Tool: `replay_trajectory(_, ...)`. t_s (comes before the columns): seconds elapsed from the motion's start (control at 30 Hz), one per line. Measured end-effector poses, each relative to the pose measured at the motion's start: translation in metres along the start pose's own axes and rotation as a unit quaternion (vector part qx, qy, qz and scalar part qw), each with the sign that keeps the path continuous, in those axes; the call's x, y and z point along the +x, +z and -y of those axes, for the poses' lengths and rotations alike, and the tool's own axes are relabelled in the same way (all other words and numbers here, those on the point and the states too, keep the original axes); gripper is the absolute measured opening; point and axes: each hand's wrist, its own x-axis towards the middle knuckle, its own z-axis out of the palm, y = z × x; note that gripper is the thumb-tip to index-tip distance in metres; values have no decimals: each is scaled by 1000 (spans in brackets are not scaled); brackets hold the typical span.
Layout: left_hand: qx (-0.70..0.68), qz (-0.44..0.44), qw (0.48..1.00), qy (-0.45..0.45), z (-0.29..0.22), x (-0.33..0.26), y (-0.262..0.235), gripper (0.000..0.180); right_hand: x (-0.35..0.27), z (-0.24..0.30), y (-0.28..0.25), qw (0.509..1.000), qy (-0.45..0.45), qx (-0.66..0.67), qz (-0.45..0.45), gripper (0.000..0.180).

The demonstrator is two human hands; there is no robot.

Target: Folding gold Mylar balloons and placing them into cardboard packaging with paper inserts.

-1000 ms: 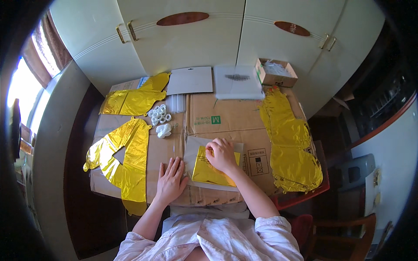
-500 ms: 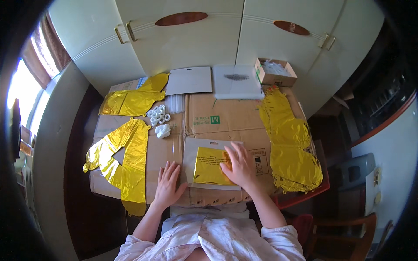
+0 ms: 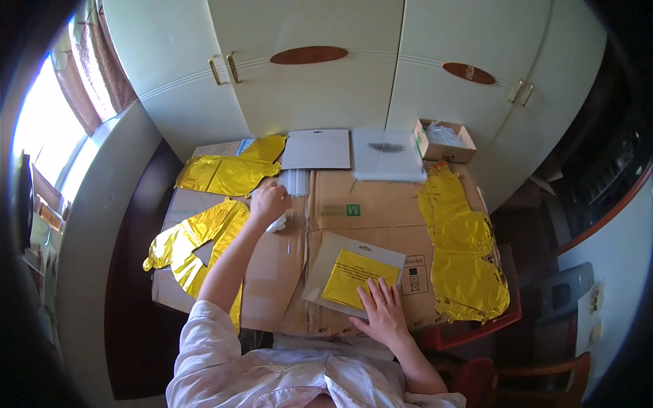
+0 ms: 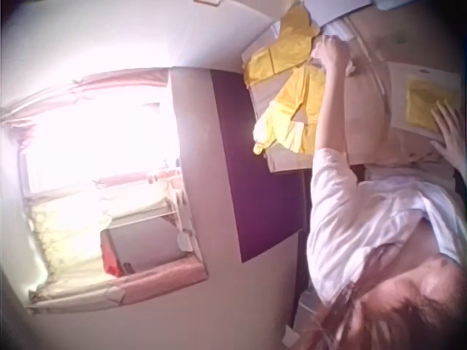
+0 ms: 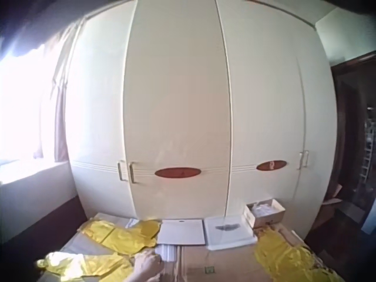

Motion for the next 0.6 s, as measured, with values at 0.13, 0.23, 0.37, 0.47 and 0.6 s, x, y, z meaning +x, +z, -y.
replay_trajectory(0.13, 26, 49, 994, -98, -21, 42, 27, 26, -6, -1, -2, 1000, 9, 1, 1, 71)
replay_trajectory(0.23, 35, 89, 981, -166, -23, 57, 32, 30, -6, 1, -5, 1000, 3, 6, -10, 69)
replay_trajectory(0.37, 35, 105, 979, -169, -30, 60, 29, 30, -9, 1, -5, 1000, 12, 15, -5, 68)
replay_trajectory(0.47, 43, 100, 983, -151, -23, 59, 30, 28, -7, 3, -4, 1000, 5, 13, -14, 67)
replay_trajectory(0.6, 50, 93, 986, -128, -19, 55, 35, 27, 3, 5, -7, 999, -24, 14, -27, 63)
